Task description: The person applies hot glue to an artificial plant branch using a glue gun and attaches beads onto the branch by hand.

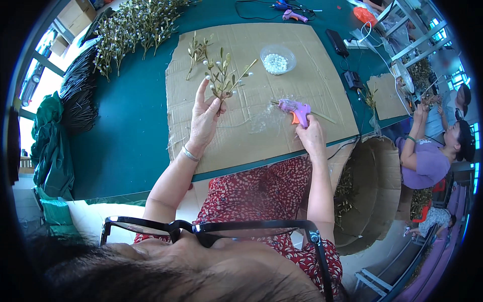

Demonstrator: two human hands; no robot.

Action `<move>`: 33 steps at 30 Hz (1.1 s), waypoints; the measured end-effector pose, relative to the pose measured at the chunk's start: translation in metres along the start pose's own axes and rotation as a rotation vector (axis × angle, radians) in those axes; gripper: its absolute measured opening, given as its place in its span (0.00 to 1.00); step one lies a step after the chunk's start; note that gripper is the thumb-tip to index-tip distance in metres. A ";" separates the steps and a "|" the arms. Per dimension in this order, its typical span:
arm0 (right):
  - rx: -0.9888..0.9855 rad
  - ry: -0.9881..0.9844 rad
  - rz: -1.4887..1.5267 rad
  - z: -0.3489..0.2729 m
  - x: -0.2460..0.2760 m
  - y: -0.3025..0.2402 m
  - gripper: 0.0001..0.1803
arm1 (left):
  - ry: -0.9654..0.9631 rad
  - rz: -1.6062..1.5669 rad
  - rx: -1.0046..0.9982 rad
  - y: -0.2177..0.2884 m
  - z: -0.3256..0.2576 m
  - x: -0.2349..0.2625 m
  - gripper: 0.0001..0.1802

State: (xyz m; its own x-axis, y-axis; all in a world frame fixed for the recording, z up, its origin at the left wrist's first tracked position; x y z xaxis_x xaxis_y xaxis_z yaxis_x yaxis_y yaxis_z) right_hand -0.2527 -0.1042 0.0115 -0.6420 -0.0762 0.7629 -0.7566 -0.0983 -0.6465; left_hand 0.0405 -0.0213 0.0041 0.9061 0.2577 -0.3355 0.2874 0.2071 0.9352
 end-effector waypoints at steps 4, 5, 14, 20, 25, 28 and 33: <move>-0.202 -0.088 0.227 0.011 0.001 0.002 0.17 | 0.076 -0.049 0.079 -0.008 0.002 0.004 0.23; -0.220 -0.069 0.318 0.012 0.002 0.006 0.16 | 0.079 -0.052 0.075 -0.011 0.002 0.006 0.23; 0.224 0.085 1.132 -0.043 0.034 -0.052 0.11 | -0.019 -0.408 0.194 -0.012 0.000 0.000 0.11; 0.166 -0.091 1.293 -0.077 0.017 -0.058 0.12 | -0.147 -0.288 0.163 -0.015 -0.002 -0.005 0.11; 0.136 -0.204 1.205 -0.095 0.001 -0.080 0.11 | -0.021 -0.244 0.161 -0.015 -0.006 -0.012 0.08; 0.163 -0.239 1.108 -0.098 -0.010 -0.081 0.09 | -0.084 -0.148 0.167 -0.019 -0.006 -0.011 0.09; 0.111 -0.254 1.141 -0.095 -0.020 -0.080 0.09 | -0.047 0.055 0.087 -0.014 -0.007 -0.011 0.10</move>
State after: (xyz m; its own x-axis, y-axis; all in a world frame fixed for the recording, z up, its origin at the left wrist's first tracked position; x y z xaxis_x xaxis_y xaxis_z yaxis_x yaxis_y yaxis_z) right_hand -0.1912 -0.0009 0.0467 -0.8884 -0.3705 -0.2710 0.2642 0.0700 -0.9619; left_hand 0.0239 -0.0200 -0.0056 0.9343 0.2215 -0.2795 0.2607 0.1106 0.9591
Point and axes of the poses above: each hand's wrist, its own z-axis towards the middle knuckle, its own x-axis out of the back of the hand, y = z × x, the point moved 4 cm from there along z, towards the middle knuckle, and after that the axes turned 11 degrees about z, right-handed, at the moved point
